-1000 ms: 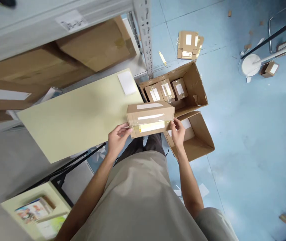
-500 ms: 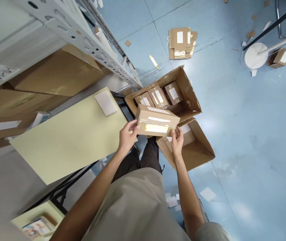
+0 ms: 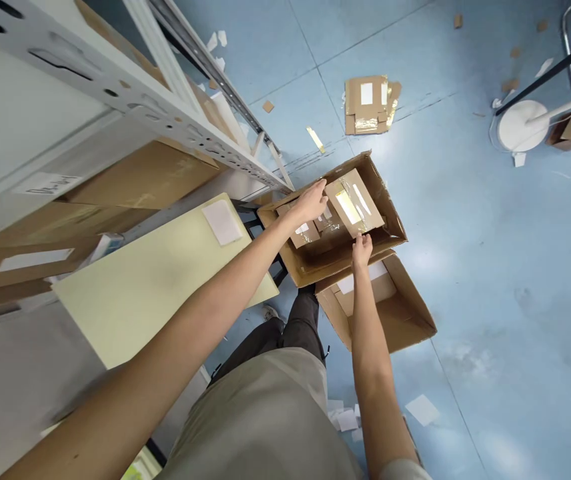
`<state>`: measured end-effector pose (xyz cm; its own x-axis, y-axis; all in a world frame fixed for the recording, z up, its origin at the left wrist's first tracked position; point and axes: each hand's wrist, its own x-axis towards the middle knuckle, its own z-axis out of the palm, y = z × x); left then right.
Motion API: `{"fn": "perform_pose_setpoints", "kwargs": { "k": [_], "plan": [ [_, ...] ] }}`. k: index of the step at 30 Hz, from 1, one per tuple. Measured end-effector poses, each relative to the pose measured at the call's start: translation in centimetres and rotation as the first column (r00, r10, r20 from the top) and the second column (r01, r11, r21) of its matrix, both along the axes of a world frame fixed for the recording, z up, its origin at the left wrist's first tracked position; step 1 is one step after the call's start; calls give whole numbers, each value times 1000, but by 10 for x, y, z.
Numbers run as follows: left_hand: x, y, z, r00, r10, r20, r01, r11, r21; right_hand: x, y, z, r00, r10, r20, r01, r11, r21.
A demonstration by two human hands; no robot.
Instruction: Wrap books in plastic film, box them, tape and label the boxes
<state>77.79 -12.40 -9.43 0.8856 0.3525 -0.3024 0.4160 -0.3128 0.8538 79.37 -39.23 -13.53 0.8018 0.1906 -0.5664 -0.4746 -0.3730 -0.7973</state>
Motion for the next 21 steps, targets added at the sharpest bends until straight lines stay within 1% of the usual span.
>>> {"fn": "perform_pose_setpoints", "kwargs": {
  "k": [1,3,5,7,9,11,13,14,16,17,19,21],
  "plan": [
    [-13,4,10,1000,28,9,-28,1000,14,7,5,0,999,-20,-50,19,1000,-21],
    [-56,8,38,995,94,16,-95,994,52,16,13,6,990,-66,-124,60,997,-55],
    [-115,4,69,980,197,5,-197,977,78,18,16,21,986,-44,-160,41,999,-25],
    [-181,-8,98,940,340,-10,-339,939,58,13,16,39,982,0,-186,4,1000,23],
    [-247,-25,120,863,503,-55,-502,864,22,4,17,59,981,47,-187,-34,997,71],
    [-307,-45,136,763,637,-109,-639,769,20,-9,24,77,979,89,-183,-68,991,118],
    [-355,-63,148,660,737,-147,-740,671,46,-26,37,94,968,165,-191,-133,977,170],
    [-375,-70,154,617,771,-158,-775,630,52,-36,46,103,956,222,-194,-183,963,197],
    [-406,-80,166,538,828,-156,-833,551,56,-58,69,119,914,359,-189,-310,918,246],
    [-418,-83,173,502,853,-142,-857,513,51,-70,83,127,884,431,-181,-377,886,268],
    [-437,-86,186,423,901,-95,-903,428,37,-96,113,144,809,565,-164,-501,807,312],
    [-454,-88,198,326,945,-34,-945,327,20,-126,146,161,724,676,-137,-605,718,345]
  ]
}}
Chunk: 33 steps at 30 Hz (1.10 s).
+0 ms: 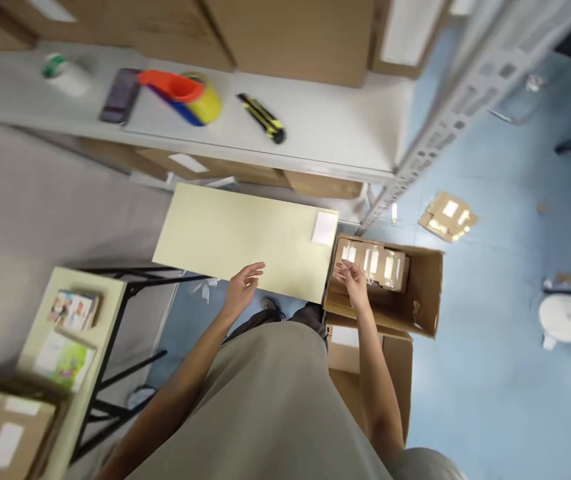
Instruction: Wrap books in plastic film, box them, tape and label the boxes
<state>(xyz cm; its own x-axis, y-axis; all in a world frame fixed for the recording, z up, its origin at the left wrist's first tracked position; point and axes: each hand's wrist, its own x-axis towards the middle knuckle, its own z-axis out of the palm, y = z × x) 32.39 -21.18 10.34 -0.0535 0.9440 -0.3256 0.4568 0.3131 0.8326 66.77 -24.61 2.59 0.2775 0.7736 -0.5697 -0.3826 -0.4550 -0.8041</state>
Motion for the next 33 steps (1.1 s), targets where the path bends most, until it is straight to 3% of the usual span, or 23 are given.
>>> {"fn": "perform_pose_setpoints", "kwargs": {
  "k": [3,7,10,14,20,25,29,33],
  "plan": [
    [-33,-4,13,984,164,65,-169,983,72,-52,47,29,977,208,36,-211,974,81],
    [-101,-25,18,920,348,182,-374,917,136,-138,91,71,894,435,102,-447,880,163],
    [-165,-51,16,848,456,269,-507,846,165,-213,100,99,814,566,131,-581,795,175],
    [-252,-89,3,737,582,344,-656,738,157,-316,88,124,683,713,159,-731,668,140],
    [-368,-144,-29,626,664,408,-750,656,85,-467,61,129,505,844,181,-861,507,37],
    [-453,-186,-58,536,741,404,-818,574,33,-566,56,143,286,931,225,-952,303,-42],
    [-522,-196,-83,426,857,289,-879,468,-92,-626,67,150,145,953,266,-980,175,-94],
    [-583,-190,-97,323,926,196,-929,350,-120,-704,85,122,10,967,254,-995,34,-91]
  ]
}}
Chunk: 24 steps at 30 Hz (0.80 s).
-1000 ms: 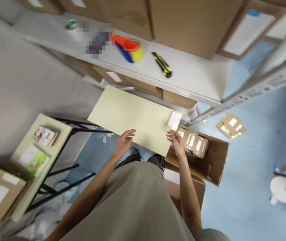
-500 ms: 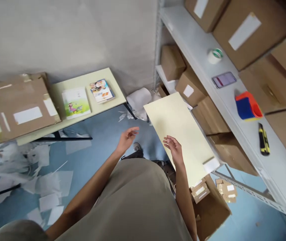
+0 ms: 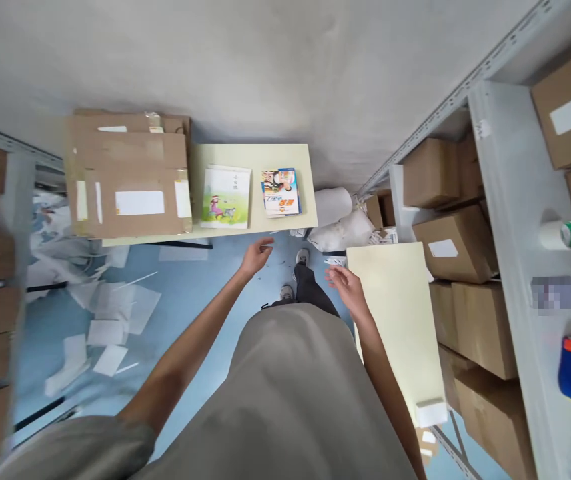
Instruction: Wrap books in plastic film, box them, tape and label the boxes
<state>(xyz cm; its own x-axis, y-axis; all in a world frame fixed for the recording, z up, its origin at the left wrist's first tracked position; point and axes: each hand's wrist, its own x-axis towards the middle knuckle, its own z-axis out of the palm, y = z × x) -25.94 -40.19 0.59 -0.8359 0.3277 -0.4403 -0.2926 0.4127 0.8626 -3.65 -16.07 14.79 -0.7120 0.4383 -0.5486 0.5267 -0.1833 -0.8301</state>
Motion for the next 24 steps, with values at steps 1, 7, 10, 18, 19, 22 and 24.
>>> {"fn": "perform_pose_setpoints", "kwargs": {
  "k": [1,7,10,18,19,22,24],
  "plan": [
    [-13,2,-1,1000,21,-11,-21,1000,-2,-25,4,-12,999,39,-4,-39,999,-7],
    [-84,16,5,994,98,-42,-103,987,-122,-201,19,-84,945,315,90,-322,943,82],
    [-123,28,2,994,94,-55,-103,976,-194,-274,19,-107,887,420,192,-459,843,279],
    [-140,79,-35,956,-246,-162,180,924,-337,-331,-4,-143,794,323,515,-568,696,439],
    [-133,83,-37,944,-287,-161,221,916,-335,-329,-8,-146,799,299,521,-553,704,445],
    [-119,89,-39,903,-405,-146,338,877,-341,-323,-15,-155,830,192,524,-466,756,460],
    [-119,86,-37,871,-475,-125,415,847,-332,-322,-19,-158,838,120,533,-403,794,456]
  ]
}}
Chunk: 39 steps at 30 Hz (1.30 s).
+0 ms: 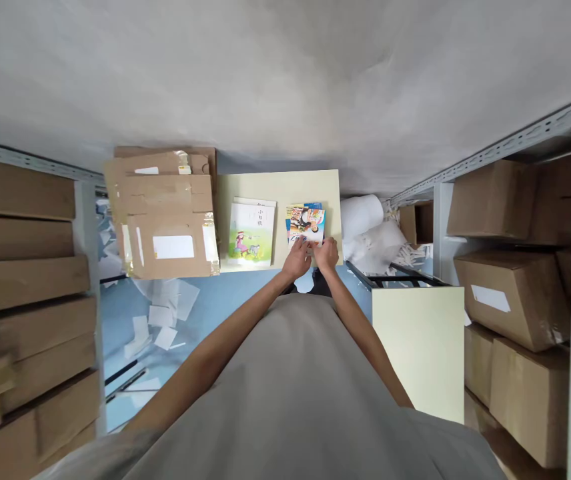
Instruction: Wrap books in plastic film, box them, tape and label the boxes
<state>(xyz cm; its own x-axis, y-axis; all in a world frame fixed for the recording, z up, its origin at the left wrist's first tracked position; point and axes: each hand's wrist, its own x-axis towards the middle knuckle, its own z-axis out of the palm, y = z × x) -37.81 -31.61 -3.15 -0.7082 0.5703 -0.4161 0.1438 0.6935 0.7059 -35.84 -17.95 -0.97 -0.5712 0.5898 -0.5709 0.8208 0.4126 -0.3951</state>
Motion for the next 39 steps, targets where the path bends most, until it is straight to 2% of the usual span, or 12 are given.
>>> {"fn": "perform_pose_setpoints", "kwargs": {
  "k": [6,14,17,19,21,24,27,29,32,34,36,39],
  "plan": [
    [-28,-19,6,987,-113,113,102,990,100,-5,-7,9,991,-82,110,85,996,-29],
    [-58,-51,17,952,-195,235,168,977,128,6,-44,34,998,-49,-30,48,999,-25],
    [-68,-64,32,956,-200,216,162,970,183,16,-54,51,996,-16,-86,16,1000,7],
    [-75,-68,50,982,-175,68,152,953,261,25,-53,67,991,9,-133,-7,1000,18],
    [-82,-66,72,977,-189,-102,213,922,324,38,-48,88,983,43,-180,-39,999,22],
    [-89,-54,102,894,-385,-228,444,825,349,64,-37,121,967,82,-242,-74,996,39],
    [-86,-34,117,767,-618,-175,635,691,345,96,-28,150,952,46,-302,-20,996,89],
    [-76,-21,121,716,-693,-85,668,644,373,120,-26,164,924,-39,-380,90,989,119],
    [-53,-1,129,745,-666,46,568,669,480,158,-23,176,770,-205,-604,358,922,144],
    [-33,13,139,779,-607,155,442,708,551,185,-23,178,594,-324,-737,568,817,98],
    [-11,29,152,778,-565,273,332,740,585,211,-24,175,404,-449,-797,710,703,-37],
    [28,58,169,726,-561,398,261,760,596,248,-25,167,178,-603,-778,733,608,-303]
  ]
}}
